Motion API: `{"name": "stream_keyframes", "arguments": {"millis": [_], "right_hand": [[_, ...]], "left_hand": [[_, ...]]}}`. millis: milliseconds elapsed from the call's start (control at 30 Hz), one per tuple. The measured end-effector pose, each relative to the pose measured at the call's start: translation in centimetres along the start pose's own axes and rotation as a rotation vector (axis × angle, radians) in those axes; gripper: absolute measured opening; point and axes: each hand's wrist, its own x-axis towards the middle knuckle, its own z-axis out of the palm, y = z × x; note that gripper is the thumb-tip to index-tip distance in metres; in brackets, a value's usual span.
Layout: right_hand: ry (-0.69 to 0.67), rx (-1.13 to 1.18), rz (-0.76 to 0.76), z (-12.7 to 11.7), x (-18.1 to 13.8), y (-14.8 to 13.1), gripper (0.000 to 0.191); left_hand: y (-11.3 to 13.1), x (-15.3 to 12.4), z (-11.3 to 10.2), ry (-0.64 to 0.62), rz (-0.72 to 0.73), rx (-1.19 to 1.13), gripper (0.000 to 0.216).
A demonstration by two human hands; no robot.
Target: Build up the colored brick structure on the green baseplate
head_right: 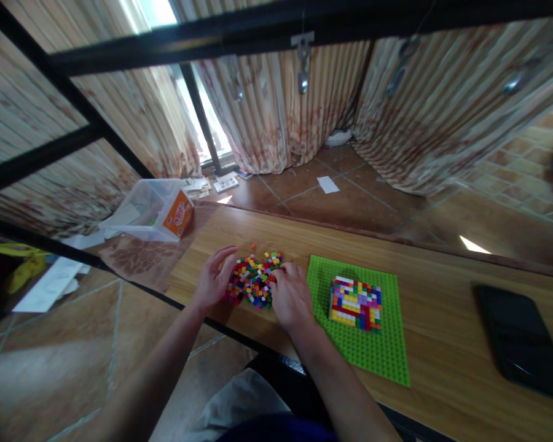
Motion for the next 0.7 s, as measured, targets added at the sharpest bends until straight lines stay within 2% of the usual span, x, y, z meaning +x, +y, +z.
{"name": "stream_keyframes", "arguments": {"millis": [167, 300, 400, 533, 700], "right_hand": [[-0.025, -0.028, -0.003, 0.0, 0.2, -0.4, 0.013], [0.016, 0.044, 0.009, -1.0, 0.0, -1.2, 0.014], [0.056, 0.233, 0.091, -2.7, -1.5, -1.9, 0.015], [0.069, 0.616, 0.278, -5.2, -4.6, -2.3, 0.014], [0.209, 0.874, 0.474, -7.8, -8.8, -0.4, 0.016]], "left_hand": [[-1.0, -2.7, 0.3, 0.100, -0.103, 0.103, 0.036], [-0.9, -2.7, 1.5, 0.153, -0.127, 0.115, 0.034], [-0.6, -2.1, 2.5, 0.178, -0.115, 0.118, 0.035], [-0.5, -1.7, 3.1, 0.201, -0.122, 0.115, 0.036], [-0.7, -1.6, 2.8, 0.204, -0.159, 0.080, 0.038]]}}
